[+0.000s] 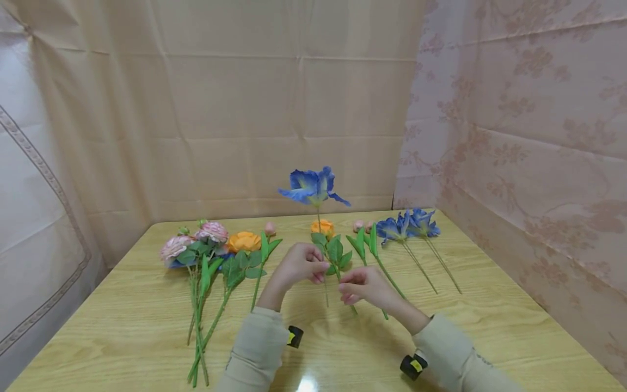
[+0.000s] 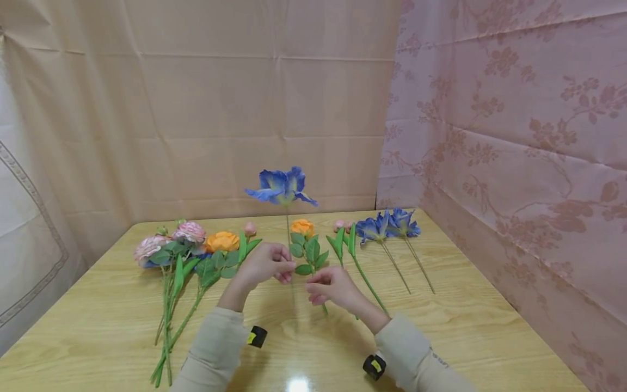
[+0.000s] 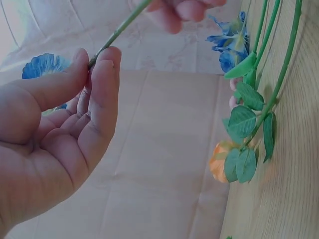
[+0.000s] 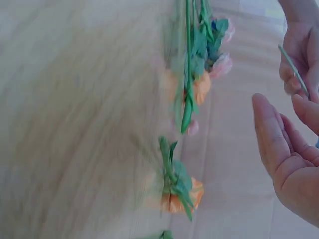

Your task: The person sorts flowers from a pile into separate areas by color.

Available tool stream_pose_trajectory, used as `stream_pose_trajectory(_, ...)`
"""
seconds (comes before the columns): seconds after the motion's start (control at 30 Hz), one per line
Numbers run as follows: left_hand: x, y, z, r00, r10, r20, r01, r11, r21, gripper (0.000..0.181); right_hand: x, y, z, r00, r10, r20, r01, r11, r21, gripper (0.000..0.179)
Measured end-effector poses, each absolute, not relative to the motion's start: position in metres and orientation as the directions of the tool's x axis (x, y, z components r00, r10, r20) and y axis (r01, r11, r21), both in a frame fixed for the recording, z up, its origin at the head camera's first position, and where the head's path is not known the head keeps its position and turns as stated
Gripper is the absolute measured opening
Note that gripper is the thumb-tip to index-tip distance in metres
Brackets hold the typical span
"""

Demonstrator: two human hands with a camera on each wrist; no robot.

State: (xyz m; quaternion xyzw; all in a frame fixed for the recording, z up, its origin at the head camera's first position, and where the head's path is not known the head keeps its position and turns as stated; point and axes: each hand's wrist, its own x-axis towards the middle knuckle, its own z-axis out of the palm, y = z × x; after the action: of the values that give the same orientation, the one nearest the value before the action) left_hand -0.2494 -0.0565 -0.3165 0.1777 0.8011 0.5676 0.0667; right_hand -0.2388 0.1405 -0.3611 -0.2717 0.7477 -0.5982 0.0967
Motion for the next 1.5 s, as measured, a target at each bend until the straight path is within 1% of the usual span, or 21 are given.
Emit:
stream_pose_trajectory(0.23, -0.247, -0.053, -0.316, -0.910, 0.400, 0.107, 0.232, 0.280, 0.932, 0.010, -0.234, 0.131, -0.363, -0.812, -0.544, 0.212, -0.304, 0.084, -0.949, 0.023)
stream_pose_trajectory(0.67, -0.245, -0.047, -0.315, -0.889, 0.437, 0.136, 0.279, 0.280, 0.919, 0.007, -0.230, 0.126, -0.365, -0.777, -0.577, 0.253, -0.302, -0.010, -0.953, 0.021)
stream_pose_trajectory(0.97, -0.230, -0.044, -0.299, -0.869, 0.471, 0.152, 0.311, 0.280, 0.908, 0.005, -0.228, 0.127, -0.365, -0.783, -0.572, 0.244, -0.298, 0.002, -0.954, 0.019)
stream_pose_trajectory(1.23, -0.244, -0.042, -0.316, -0.875, 0.466, 0.131, 0.303, 0.316, 0.899, 0.006, -0.230, 0.129, -0.368, -0.790, -0.564, 0.243, -0.317, 0.035, -0.948, 0.014)
stream_pose_trajectory(1.5, -0.246, -0.041, -0.319, -0.876, 0.468, 0.115, 0.299, 0.342, 0.891, 0.005, -0.230, 0.130, -0.369, -0.794, -0.563, 0.230, -0.309, 0.048, -0.950, 0.013)
